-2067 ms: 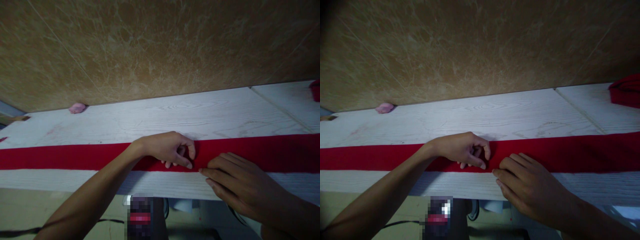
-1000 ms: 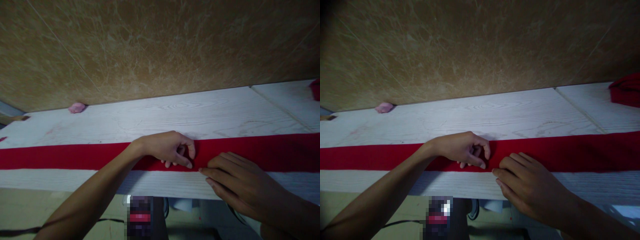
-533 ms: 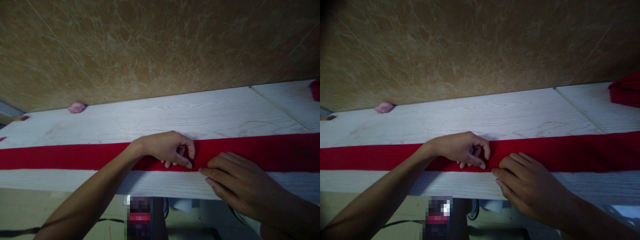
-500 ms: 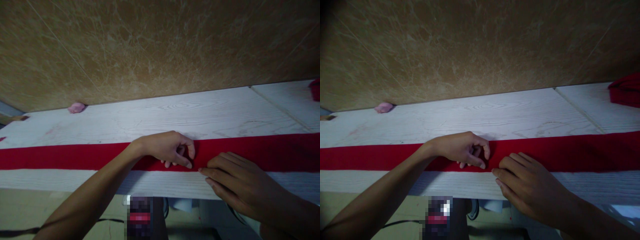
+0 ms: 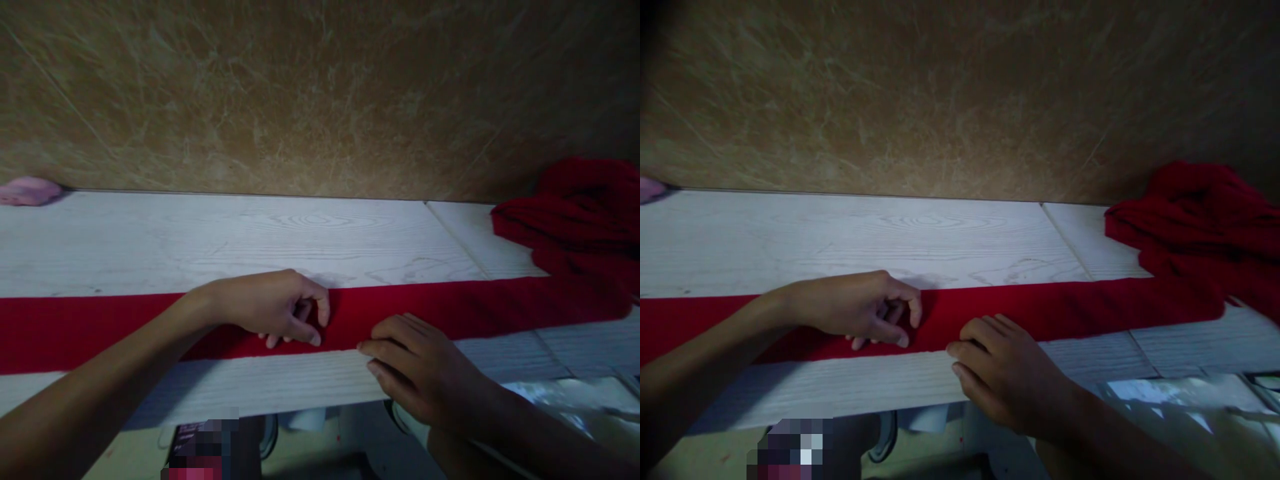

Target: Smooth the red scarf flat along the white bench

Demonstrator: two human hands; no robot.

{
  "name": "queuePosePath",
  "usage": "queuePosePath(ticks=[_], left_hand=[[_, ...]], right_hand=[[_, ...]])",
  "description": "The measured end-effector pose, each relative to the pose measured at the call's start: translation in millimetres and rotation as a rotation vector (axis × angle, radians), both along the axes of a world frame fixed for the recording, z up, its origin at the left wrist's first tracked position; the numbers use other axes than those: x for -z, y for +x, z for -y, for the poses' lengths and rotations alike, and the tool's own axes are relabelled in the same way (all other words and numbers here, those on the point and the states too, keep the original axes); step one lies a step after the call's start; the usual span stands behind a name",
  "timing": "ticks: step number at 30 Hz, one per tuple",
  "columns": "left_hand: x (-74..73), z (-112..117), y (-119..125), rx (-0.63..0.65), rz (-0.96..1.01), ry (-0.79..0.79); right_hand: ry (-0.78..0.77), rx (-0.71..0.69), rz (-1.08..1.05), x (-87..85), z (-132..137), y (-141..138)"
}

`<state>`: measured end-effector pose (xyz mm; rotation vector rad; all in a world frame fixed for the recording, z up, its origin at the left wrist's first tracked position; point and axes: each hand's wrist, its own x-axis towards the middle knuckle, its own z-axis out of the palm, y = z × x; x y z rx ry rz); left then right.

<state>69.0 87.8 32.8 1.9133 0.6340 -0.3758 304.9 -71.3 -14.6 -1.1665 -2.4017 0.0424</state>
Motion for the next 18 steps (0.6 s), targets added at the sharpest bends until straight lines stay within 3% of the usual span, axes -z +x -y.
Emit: queuePosePath(ticks=[11,18], left_hand=[[-3.1,2,2,-0.028,-0.040,0.012],[-11.0,7,4,-0.037,-0.072,-0.005]], right_hand=[[-0.074,0.104,-0.156,-0.8,-1,52],[0.002,0.144,-0.105,4.2,-1,55]])
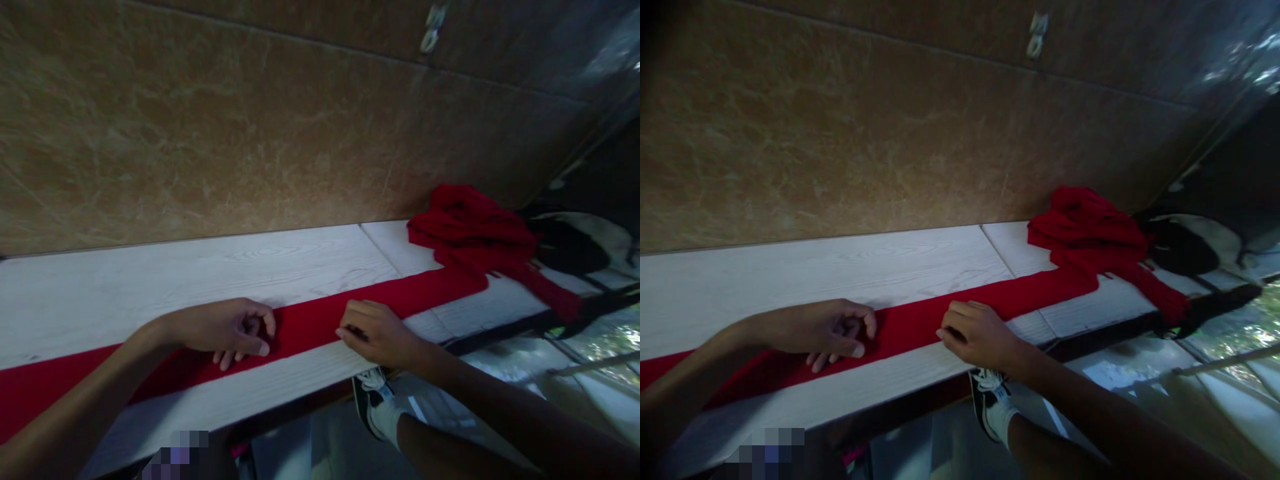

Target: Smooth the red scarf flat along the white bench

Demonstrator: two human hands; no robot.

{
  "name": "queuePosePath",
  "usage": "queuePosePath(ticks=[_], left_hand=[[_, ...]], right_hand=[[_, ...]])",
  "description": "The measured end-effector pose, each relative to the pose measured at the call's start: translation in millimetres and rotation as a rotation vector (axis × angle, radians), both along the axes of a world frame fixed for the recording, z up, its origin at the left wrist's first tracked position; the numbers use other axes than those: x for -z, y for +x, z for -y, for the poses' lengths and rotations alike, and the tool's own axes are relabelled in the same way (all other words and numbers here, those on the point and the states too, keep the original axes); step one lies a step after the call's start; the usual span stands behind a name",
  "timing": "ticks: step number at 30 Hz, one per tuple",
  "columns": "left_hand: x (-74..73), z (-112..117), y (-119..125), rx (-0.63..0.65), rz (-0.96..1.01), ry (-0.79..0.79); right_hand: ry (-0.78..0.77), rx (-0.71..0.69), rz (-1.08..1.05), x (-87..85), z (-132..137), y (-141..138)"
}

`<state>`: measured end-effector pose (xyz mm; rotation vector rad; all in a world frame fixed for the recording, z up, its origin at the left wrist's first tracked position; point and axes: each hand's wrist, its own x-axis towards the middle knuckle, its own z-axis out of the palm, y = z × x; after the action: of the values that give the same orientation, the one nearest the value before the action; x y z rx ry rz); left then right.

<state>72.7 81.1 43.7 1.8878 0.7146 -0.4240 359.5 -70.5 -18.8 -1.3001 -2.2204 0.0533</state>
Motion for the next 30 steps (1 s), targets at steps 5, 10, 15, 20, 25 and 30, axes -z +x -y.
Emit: queuePosePath(ticks=[5,10,15,20,25,30], left_hand=[[5.8,28,28,-0.047,0.146,0.477],[39.6,74,74,-0.128,0.241,0.969],[50.2,99,88,-0.142,0.087,1.027],[47.3,95,65,-0.104,0.085,0.967],[51.7,78,14,-0.096,0.111,0.951],[46.8,68,-29,-0.110,0.074,0.929]], right_hand=[[0.091,0.031,0.126,1.2,1,-1],[0.184,0.039,0.151,0.3,5,-4],[0.254,0.172,0.042,-4.7,6,17],[0.203,0.328,-0.041,-11.3,0,57],[0.028,0.341,0.003,-3.8,2,66],[-0.144,0.269,0.092,7.2,4,55]])
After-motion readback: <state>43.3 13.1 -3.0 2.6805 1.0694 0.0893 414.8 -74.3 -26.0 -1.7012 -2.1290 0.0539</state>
